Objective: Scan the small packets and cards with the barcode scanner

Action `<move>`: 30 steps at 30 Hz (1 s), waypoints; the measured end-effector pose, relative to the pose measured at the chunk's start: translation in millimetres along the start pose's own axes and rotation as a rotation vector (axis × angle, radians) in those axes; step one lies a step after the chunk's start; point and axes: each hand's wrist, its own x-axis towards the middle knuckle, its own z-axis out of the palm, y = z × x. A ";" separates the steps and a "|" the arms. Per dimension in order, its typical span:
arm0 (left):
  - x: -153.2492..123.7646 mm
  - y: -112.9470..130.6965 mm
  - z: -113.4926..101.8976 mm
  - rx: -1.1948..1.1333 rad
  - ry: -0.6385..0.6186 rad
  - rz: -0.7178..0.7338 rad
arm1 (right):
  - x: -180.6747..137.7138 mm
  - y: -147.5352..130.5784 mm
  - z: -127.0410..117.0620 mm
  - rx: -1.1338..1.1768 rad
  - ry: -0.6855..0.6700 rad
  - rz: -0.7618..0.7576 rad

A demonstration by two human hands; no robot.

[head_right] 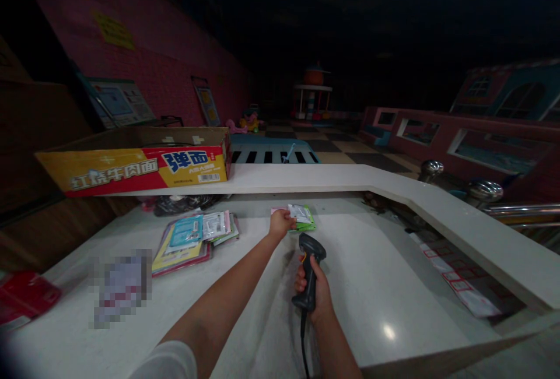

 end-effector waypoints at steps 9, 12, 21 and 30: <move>-21.4 14.5 -20.9 0.696 0.128 0.172 | 0.2 0.1 -1.7 0.001 0.008 -0.007; -32.7 20.5 -35.9 0.728 0.142 0.193 | -0.4 0.9 -2.6 -0.014 0.006 -0.015; -66.9 48.4 -134.7 0.971 0.315 0.295 | -6.5 2.9 -2.4 -0.038 0.042 -0.034; -116.4 69.7 -236.3 1.212 0.893 -0.091 | -12.3 2.0 -4.3 -0.104 0.049 -0.060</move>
